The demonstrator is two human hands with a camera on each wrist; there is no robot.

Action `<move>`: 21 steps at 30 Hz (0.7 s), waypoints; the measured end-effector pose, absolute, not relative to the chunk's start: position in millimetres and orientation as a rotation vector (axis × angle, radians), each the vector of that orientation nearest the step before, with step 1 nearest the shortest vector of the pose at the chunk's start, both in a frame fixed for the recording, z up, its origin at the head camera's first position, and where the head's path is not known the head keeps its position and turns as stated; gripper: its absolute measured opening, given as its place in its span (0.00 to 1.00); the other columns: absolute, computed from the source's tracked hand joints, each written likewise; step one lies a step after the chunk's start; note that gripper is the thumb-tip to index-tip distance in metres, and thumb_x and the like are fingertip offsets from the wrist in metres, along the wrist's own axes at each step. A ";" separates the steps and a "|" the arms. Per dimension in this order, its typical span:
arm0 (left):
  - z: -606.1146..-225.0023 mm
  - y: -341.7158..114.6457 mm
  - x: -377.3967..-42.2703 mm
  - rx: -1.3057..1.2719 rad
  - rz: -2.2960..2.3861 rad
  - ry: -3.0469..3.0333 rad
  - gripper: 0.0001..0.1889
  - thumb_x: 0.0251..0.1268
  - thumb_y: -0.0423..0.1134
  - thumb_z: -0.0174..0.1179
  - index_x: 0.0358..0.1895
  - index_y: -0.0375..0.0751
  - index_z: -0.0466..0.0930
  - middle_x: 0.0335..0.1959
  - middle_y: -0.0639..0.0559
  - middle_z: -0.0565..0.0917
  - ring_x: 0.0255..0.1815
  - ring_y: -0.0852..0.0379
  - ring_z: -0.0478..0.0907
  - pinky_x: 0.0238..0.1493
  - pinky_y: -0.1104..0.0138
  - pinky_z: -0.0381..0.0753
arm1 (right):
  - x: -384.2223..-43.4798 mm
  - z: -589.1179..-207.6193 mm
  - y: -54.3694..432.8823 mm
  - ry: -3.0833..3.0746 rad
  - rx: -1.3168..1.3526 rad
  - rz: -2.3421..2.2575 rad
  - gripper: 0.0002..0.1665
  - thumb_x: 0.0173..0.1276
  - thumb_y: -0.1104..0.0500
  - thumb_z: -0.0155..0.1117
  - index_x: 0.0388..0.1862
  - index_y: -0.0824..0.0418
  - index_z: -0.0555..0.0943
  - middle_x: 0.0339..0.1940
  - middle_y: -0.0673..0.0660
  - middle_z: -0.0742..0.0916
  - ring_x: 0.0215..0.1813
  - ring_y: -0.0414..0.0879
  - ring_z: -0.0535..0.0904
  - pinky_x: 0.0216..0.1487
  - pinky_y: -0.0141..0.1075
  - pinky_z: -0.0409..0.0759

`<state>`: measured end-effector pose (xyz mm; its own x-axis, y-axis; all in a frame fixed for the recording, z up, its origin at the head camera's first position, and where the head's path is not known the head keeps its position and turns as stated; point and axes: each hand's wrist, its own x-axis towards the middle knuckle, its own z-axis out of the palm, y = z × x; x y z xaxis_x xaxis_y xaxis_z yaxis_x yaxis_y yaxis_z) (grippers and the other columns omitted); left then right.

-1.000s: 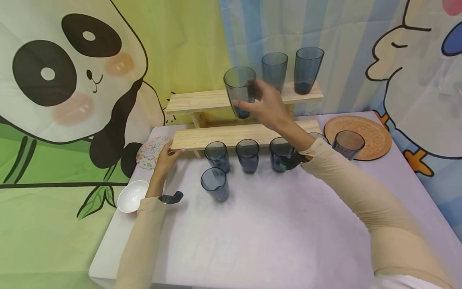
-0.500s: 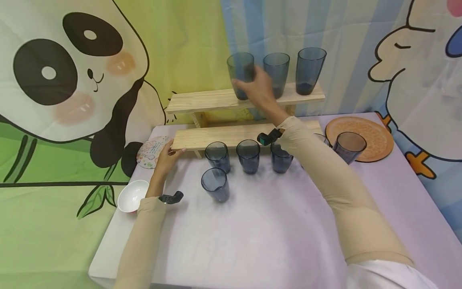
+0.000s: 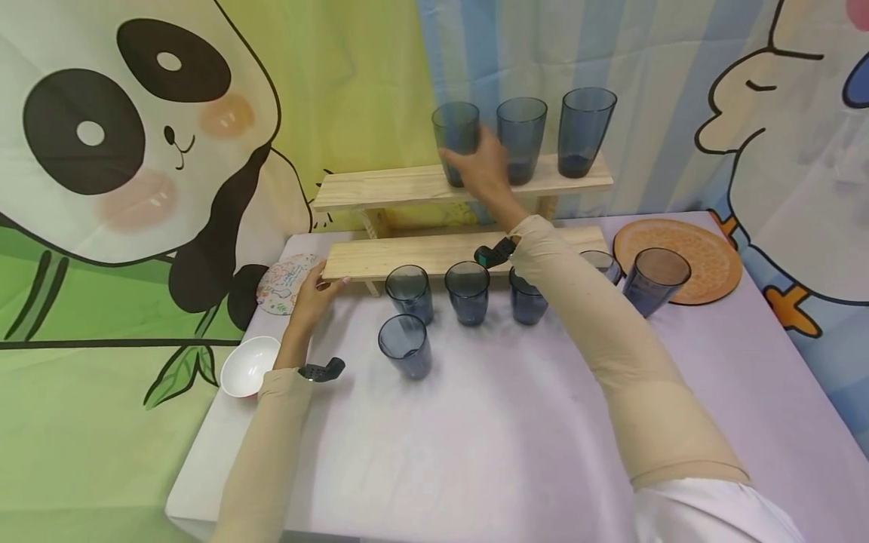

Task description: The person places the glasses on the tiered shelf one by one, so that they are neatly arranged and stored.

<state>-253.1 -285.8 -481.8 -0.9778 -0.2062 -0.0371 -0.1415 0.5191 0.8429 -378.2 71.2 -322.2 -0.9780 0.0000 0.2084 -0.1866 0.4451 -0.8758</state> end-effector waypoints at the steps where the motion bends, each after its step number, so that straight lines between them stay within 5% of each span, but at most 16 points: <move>1: -481.7 -285.6 -253.0 0.306 -1.478 -2.678 0.42 0.76 0.50 0.65 0.85 0.46 0.55 0.84 0.38 0.61 0.81 0.35 0.62 0.83 0.45 0.61 | -378.4 -322.5 71.2 -2.516 0.161 1.559 0.42 0.71 0.36 0.71 0.73 0.59 0.73 0.64 0.59 0.82 0.65 0.52 0.78 0.62 0.43 0.80; 10: -478.6 -283.0 -251.8 0.316 -1.490 -2.678 0.42 0.76 0.51 0.65 0.85 0.44 0.54 0.85 0.36 0.58 0.82 0.33 0.61 0.83 0.45 0.61 | -379.3 -324.0 73.8 -2.553 0.148 1.561 0.54 0.72 0.35 0.69 0.86 0.58 0.58 0.81 0.58 0.71 0.80 0.51 0.68 0.78 0.46 0.72; 21: -478.4 -282.3 -251.3 0.303 -1.472 -2.682 0.42 0.77 0.50 0.64 0.86 0.43 0.54 0.85 0.37 0.57 0.82 0.35 0.61 0.84 0.48 0.60 | -365.6 -319.8 76.0 -2.722 0.168 1.474 0.65 0.73 0.31 0.63 0.89 0.54 0.36 0.90 0.56 0.51 0.88 0.52 0.51 0.85 0.50 0.60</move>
